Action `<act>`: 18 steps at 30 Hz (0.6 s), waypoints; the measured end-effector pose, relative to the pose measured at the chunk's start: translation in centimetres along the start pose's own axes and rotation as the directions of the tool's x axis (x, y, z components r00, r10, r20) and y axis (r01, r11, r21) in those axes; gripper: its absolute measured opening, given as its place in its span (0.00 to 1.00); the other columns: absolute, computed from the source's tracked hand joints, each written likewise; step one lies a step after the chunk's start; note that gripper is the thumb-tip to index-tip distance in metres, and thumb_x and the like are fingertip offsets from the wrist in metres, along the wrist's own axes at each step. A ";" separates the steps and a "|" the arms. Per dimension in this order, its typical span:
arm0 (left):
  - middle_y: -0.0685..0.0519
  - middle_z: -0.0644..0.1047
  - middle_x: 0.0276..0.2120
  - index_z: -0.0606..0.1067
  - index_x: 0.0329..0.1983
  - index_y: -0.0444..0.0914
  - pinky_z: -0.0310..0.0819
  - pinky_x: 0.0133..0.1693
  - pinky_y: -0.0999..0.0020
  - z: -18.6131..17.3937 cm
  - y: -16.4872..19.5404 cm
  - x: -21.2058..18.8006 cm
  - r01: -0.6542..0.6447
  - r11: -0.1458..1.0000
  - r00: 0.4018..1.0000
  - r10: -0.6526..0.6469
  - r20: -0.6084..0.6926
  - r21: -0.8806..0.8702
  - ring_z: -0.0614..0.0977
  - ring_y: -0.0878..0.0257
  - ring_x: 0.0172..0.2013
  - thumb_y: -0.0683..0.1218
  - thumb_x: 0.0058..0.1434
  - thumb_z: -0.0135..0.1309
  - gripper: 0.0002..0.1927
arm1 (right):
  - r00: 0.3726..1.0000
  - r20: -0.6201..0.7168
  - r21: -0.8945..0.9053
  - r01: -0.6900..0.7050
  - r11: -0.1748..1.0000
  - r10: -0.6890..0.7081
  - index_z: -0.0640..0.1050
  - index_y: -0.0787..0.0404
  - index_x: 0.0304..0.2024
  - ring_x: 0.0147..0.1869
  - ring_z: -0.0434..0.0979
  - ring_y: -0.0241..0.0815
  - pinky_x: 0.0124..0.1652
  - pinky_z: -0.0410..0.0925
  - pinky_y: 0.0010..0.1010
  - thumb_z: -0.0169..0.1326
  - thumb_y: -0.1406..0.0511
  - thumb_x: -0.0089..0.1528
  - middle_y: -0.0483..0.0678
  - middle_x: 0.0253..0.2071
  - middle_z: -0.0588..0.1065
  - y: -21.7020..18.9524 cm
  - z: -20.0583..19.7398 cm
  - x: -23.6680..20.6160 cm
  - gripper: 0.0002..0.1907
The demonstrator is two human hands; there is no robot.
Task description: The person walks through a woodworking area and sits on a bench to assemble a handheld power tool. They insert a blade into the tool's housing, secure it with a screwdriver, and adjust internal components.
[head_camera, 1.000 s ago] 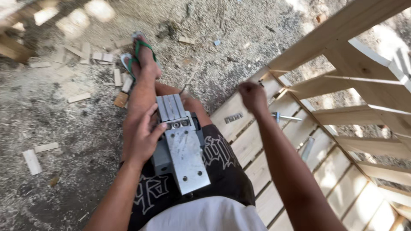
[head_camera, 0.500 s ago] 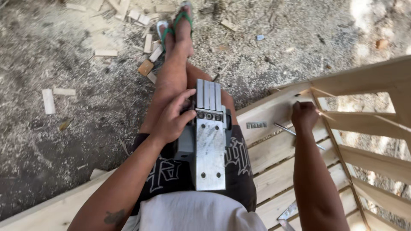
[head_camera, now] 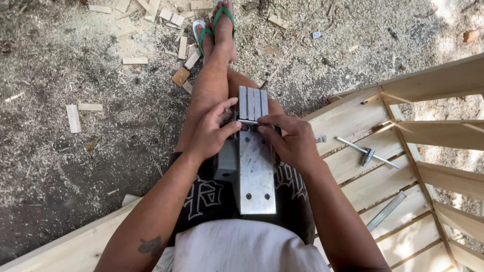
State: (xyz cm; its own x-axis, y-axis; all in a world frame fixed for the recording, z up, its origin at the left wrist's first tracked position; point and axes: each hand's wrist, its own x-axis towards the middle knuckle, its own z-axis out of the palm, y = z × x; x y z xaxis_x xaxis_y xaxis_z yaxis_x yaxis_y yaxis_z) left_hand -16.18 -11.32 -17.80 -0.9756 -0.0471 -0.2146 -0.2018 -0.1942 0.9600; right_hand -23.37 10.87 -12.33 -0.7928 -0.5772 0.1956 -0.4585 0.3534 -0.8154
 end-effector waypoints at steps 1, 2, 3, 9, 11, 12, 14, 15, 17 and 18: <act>0.40 0.75 0.56 0.61 0.72 0.30 0.74 0.56 0.66 -0.1 0.0 0.0 -0.016 1.000 1.000 0.016 -0.004 0.013 0.77 0.58 0.56 0.42 0.63 0.56 0.34 | 0.998 0.022 0.007 0.054 0.999 -0.054 0.82 0.65 0.42 0.45 0.84 0.40 0.45 0.74 0.27 0.67 0.71 0.59 0.50 0.41 0.82 -0.4 0.4 0.3 0.10; 0.40 0.75 0.56 0.61 0.72 0.30 0.73 0.56 0.66 -0.1 -0.1 -0.1 -0.029 0.999 1.000 0.029 -0.010 0.022 0.78 0.58 0.56 0.42 0.63 0.56 0.34 | 0.999 0.048 0.040 0.005 0.999 -0.007 0.82 0.65 0.42 0.43 0.84 0.39 0.43 0.75 0.26 0.67 0.71 0.59 0.50 0.41 0.82 -0.6 0.8 0.5 0.09; 0.40 0.76 0.56 0.61 0.72 0.29 0.74 0.56 0.66 -0.2 -0.2 -0.3 -0.031 1.000 0.999 0.031 -0.010 0.002 0.78 0.58 0.56 0.42 0.63 0.56 0.34 | 0.997 0.073 0.068 -0.045 0.997 0.040 0.82 0.65 0.42 0.42 0.83 0.38 0.41 0.75 0.26 0.67 0.71 0.59 0.49 0.41 0.82 -0.8 1.0 0.6 0.09; 0.40 0.77 0.54 0.63 0.70 0.30 0.75 0.54 0.65 -0.7 -0.3 -0.7 -0.051 0.998 0.998 0.052 -0.033 0.032 0.79 0.57 0.55 0.43 0.62 0.56 0.33 | 0.978 0.173 0.088 -0.133 0.987 0.116 0.83 0.66 0.44 0.39 0.81 0.37 0.37 0.73 0.26 0.64 0.72 0.60 0.49 0.41 0.82 -1.5 0.9 0.5 0.09; 0.40 0.77 0.54 0.64 0.70 0.30 0.75 0.54 0.65 -0.8 -0.5 -0.7 -0.062 0.997 0.997 0.064 -0.036 0.049 0.79 0.57 0.55 0.43 0.62 0.56 0.33 | 0.976 0.194 0.046 -0.112 0.993 0.102 0.83 0.66 0.44 0.38 0.81 0.38 0.36 0.73 0.27 0.63 0.72 0.61 0.50 0.41 0.82 -1.9 0.6 0.7 0.09; 0.40 0.78 0.54 0.64 0.70 0.30 0.75 0.54 0.65 -0.8 -0.5 -0.6 -0.068 0.997 0.997 0.070 -0.034 0.042 0.80 0.57 0.54 0.43 0.62 0.56 0.33 | 0.976 0.198 0.008 -0.092 0.996 0.088 0.83 0.66 0.44 0.37 0.81 0.38 0.36 0.73 0.27 0.63 0.72 0.61 0.50 0.40 0.82 -2.0 0.5 0.8 0.09; 0.40 0.78 0.54 0.64 0.69 0.30 0.75 0.54 0.65 -0.9 -0.7 -0.7 -0.078 0.997 0.996 0.079 -0.038 0.026 0.80 0.56 0.54 0.43 0.62 0.56 0.33 | 0.978 0.201 -0.062 -0.051 0.997 0.062 0.84 0.66 0.42 0.36 0.81 0.39 0.35 0.73 0.28 0.63 0.71 0.60 0.51 0.40 0.82 -2.5 0.4 1.1 0.08; 0.39 0.78 0.54 0.64 0.69 0.30 0.76 0.54 0.65 -1.0 -0.8 -0.7 -0.076 0.997 0.996 0.077 -0.041 0.035 0.80 0.56 0.54 0.43 0.62 0.56 0.33 | 0.980 0.194 -0.095 -0.032 0.995 0.050 0.84 0.66 0.42 0.37 0.82 0.40 0.35 0.74 0.29 0.63 0.71 0.60 0.51 0.40 0.82 -2.7 0.4 1.3 0.08; 0.38 0.78 0.54 0.64 0.69 0.30 0.76 0.54 0.64 -1.2 -0.9 -0.7 -0.069 0.996 0.996 0.072 -0.044 0.053 0.81 0.55 0.54 0.44 0.62 0.57 0.33 | 0.977 0.211 -0.146 0.044 0.988 -0.012 0.84 0.66 0.41 0.37 0.82 0.42 0.36 0.74 0.30 0.64 0.71 0.59 0.51 0.39 0.82 -3.2 0.4 1.8 0.07; 0.38 0.77 0.55 0.64 0.70 0.31 0.76 0.54 0.64 -1.2 -0.9 -0.8 -0.054 0.995 0.997 0.058 -0.048 0.084 0.80 0.55 0.55 0.45 0.62 0.57 0.33 | 0.970 0.234 -0.164 0.102 0.981 -0.062 0.84 0.65 0.41 0.37 0.83 0.44 0.37 0.74 0.32 0.64 0.71 0.59 0.51 0.37 0.82 -3.4 0.4 2.0 0.07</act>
State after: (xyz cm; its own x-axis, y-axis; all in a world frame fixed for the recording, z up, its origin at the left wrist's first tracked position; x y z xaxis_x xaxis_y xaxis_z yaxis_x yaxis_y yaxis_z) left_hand -15.13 -12.33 -18.70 -0.9803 -0.1057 -0.1670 -0.1556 -0.1084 0.9819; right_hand -23.20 8.22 -9.37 -0.6471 -0.7540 0.1131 -0.5964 0.4083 -0.6911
